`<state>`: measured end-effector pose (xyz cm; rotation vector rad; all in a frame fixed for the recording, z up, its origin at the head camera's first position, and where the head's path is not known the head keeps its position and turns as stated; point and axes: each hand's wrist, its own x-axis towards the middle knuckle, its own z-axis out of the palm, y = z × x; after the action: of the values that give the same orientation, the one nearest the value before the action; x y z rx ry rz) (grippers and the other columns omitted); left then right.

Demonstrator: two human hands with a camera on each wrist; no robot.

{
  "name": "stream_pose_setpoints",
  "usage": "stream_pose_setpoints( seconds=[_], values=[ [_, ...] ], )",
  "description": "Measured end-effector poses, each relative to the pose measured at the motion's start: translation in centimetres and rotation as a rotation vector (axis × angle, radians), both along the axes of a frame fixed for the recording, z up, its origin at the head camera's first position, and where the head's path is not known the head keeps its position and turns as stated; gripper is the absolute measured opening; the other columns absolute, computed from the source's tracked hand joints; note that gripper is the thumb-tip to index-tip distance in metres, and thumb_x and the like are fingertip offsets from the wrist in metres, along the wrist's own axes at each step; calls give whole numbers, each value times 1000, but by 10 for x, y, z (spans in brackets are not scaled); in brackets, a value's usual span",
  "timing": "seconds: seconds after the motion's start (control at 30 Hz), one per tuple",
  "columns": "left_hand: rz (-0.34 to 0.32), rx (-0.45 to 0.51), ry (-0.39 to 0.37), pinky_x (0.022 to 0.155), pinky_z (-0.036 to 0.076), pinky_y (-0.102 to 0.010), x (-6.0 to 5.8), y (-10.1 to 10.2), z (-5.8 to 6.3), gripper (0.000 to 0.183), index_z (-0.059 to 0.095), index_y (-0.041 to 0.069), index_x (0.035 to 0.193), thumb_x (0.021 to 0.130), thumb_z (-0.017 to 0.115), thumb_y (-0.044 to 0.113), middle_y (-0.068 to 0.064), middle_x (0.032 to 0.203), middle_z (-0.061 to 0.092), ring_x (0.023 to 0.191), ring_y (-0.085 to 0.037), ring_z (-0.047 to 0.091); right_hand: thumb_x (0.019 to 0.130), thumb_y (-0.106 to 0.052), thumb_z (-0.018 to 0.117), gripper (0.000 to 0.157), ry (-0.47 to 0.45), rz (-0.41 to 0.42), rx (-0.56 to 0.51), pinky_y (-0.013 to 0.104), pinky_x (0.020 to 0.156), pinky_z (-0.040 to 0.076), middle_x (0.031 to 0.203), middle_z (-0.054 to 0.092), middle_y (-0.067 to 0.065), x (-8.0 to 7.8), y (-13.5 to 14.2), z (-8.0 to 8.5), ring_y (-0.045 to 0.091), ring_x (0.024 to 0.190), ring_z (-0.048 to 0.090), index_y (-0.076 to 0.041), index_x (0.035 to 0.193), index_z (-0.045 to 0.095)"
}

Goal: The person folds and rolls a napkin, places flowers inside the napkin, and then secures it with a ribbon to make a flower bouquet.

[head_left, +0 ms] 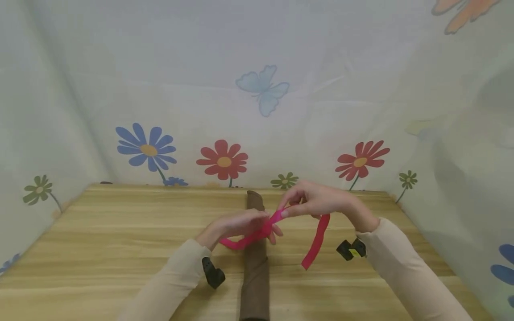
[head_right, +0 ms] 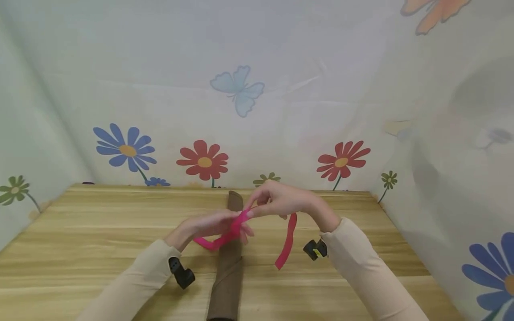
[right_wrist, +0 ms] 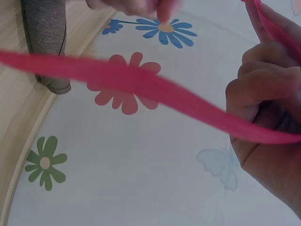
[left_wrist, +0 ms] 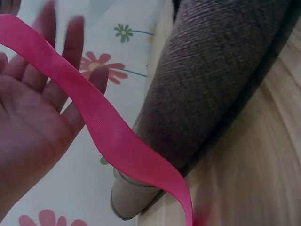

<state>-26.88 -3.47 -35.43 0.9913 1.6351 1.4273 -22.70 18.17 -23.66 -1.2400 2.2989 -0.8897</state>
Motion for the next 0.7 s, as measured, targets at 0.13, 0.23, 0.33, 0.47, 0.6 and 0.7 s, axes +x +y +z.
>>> stream_pose_setpoints(
  seconds=[0.13, 0.23, 0.33, 0.47, 0.6, 0.7],
  values=[
    [-54, 82, -59, 81, 42, -30, 3, -6, -4, 38, 58, -8, 93, 95, 33, 22, 2, 79, 62, 75, -15, 58, 87, -15, 61, 13, 20, -34, 13, 21, 40, 32, 59, 43, -3, -1, 4, 5, 9, 38, 32, -11, 96, 69],
    [2, 130, -47, 75, 45, -28, 1, -17, -5, 28, 62, 8, 81, 93, 39, 18, 3, 70, 60, 71, -13, 57, 86, -16, 62, 12, 20, -89, 15, 21, 40, 33, 67, 49, 1, -4, 13, 7, 10, 39, 35, -12, 95, 69],
    [86, 147, -31, 76, 46, -29, -5, -33, -5, 22, 62, 15, 82, 92, 43, 16, 3, 69, 59, 72, -12, 59, 86, -17, 62, 13, -9, -140, -4, 21, 38, 33, 70, 52, 3, -10, 23, 5, 12, 38, 35, -10, 96, 68],
    [167, 133, 12, 75, 46, -32, -15, -58, -3, 18, 61, 14, 83, 93, 47, 15, 3, 66, 56, 72, -15, 57, 88, -17, 60, 16, -48, -195, -34, 22, 37, 32, 60, 47, 1, -22, 35, -3, 12, 36, 32, -8, 98, 67],
    [226, 99, 47, 76, 48, -32, -23, -80, 1, 15, 58, 12, 84, 93, 51, 21, 2, 62, 53, 65, -13, 55, 89, -18, 58, 19, -91, -253, -63, 25, 36, 32, 51, 37, -3, -37, 45, -16, 11, 36, 31, -5, 101, 66],
    [281, 82, 66, 77, 49, -31, -30, -91, 3, 14, 56, 11, 84, 92, 53, 23, 3, 58, 48, 58, -10, 51, 90, -19, 57, 23, -121, -307, -87, 25, 37, 32, 49, 33, -3, -49, 50, -27, 13, 36, 29, -2, 104, 64]
  ],
)
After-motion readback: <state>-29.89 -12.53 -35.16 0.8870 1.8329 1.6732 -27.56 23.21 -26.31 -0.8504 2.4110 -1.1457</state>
